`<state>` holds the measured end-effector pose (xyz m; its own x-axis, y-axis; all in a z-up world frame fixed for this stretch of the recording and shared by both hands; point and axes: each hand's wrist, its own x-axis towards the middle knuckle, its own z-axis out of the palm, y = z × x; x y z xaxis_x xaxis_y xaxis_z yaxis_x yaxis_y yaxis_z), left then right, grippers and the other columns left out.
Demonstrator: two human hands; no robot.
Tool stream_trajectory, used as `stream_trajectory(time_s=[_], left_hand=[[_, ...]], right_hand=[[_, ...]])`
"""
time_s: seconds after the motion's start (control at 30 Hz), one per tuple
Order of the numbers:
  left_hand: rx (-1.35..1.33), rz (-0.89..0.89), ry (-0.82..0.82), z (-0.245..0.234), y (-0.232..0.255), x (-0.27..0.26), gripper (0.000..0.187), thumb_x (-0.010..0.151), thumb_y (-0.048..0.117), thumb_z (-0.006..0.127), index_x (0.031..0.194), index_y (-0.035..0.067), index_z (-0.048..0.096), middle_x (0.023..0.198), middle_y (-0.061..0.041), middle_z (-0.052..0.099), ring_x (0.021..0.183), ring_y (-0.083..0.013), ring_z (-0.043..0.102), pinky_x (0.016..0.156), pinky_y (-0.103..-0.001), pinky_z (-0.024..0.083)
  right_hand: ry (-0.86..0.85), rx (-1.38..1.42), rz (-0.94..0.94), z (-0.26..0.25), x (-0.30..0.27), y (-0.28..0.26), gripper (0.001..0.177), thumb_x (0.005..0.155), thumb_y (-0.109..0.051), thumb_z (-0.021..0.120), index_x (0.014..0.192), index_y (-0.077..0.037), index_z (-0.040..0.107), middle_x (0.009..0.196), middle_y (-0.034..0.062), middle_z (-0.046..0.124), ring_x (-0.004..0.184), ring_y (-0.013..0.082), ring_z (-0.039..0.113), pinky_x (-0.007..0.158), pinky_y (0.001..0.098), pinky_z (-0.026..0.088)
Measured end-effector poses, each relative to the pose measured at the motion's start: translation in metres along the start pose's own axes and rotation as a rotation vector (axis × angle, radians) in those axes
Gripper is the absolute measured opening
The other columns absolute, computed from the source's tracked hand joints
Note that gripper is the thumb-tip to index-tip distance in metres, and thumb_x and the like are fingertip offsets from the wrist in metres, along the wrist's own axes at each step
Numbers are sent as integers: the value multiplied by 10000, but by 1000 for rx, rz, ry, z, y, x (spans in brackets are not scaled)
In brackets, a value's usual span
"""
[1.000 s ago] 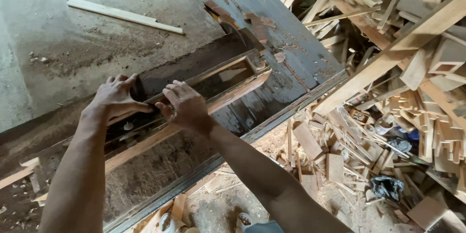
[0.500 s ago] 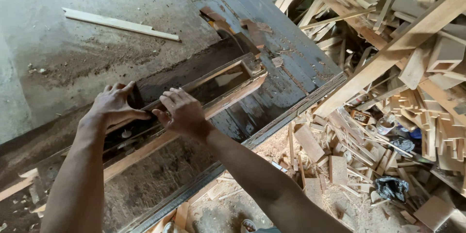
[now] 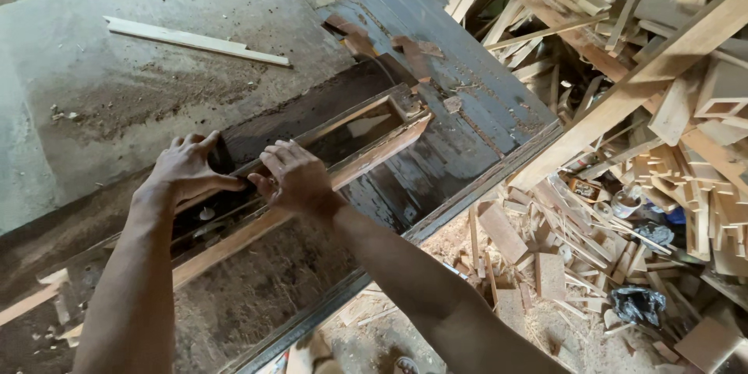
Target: The person uses a table saw to cut a long wooden plank. They guide the plank through the saw blade, then lift and move the cut piece to a pile of other wood pieces. The person then picks up another plank and repeats the cutting process.
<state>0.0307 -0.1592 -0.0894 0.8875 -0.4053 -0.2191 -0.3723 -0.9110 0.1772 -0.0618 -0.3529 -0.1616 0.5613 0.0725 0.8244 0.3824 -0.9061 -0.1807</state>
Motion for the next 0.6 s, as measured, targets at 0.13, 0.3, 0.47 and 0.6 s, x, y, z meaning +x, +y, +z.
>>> stream_trajectory(time_s=[0.13,0.3,0.47,0.6], left_hand=[[-11,21,35,-4,5,-5,1375,411,843,761,1566,168,444,1432,-153,585,1341,-384,511,1061,-545,477],[-5,41,85,4,1,-13,1171,446,852,736,1421,221,580,1332,-149,640,1257,-376,568,970,-531,496],[-58,43,122,-6,6,-35,1162,478,906,690,1398,205,578,1318,-163,643,1269,-374,563,976,-534,468],[-81,59,98,-13,4,-34,1213,463,921,683,1416,181,553,1351,-191,613,1306,-373,526,1006,-546,432]], right_hand=[[-29,18,-11,-12,6,1,382,777,-369,670,1034,-97,747,984,111,749,1006,318,744,936,422,582],[-183,44,41,-15,7,0,492,825,-452,691,1142,-78,734,1086,171,734,1113,367,699,1000,461,542],[-336,15,77,-12,3,8,479,823,-453,721,1184,-138,735,1120,119,726,1171,305,659,1064,412,473],[-353,-3,134,-9,5,13,424,825,-448,740,1140,-164,751,1088,90,731,1153,275,662,1064,391,467]])
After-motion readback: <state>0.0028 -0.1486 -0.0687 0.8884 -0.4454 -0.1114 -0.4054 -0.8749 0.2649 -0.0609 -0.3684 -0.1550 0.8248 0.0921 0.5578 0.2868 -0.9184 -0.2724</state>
